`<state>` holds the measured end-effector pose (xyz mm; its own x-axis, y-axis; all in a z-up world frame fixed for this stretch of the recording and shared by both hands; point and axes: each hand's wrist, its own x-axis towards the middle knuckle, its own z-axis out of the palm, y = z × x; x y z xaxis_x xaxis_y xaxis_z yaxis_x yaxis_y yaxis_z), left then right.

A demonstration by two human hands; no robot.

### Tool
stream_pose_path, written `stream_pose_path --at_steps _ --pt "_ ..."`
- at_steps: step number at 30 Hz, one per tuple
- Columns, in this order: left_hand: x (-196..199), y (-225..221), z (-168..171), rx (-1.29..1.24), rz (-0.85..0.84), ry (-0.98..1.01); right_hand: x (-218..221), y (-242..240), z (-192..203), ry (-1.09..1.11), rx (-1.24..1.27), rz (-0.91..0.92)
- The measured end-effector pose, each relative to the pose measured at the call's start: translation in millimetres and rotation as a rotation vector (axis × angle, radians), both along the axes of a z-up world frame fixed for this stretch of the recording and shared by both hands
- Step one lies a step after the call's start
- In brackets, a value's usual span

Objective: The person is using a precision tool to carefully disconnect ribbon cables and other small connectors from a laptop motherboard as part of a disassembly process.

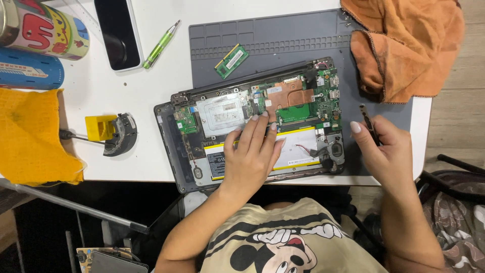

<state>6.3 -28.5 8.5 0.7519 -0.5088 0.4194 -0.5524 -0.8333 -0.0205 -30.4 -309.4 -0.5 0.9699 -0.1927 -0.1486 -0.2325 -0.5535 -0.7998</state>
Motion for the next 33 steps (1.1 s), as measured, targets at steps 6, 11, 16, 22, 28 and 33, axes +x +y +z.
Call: stream_pose_path --at_steps 6,11,16,22,28,33 --pt "-3 -4 -1 0.120 -0.016 -0.074 9 3 12 0.032 -0.067 0.007" --pt "-4 -4 1 0.093 -0.006 -0.053 13 8 6 0.070 -0.235 -0.014" --pt "-7 2 -8 -0.037 0.019 0.010 17 16 8 0.033 -0.326 -0.018" --pt "-20 6 -15 -0.242 0.019 0.138 15 22 2 -0.195 -0.498 -0.045" --pt "-25 16 -13 -0.328 0.023 0.130 15 13 -13 -0.257 -0.590 -0.023" --pt "-30 25 -19 -0.483 0.028 0.117 17 16 -8 -0.205 -0.628 -0.056"
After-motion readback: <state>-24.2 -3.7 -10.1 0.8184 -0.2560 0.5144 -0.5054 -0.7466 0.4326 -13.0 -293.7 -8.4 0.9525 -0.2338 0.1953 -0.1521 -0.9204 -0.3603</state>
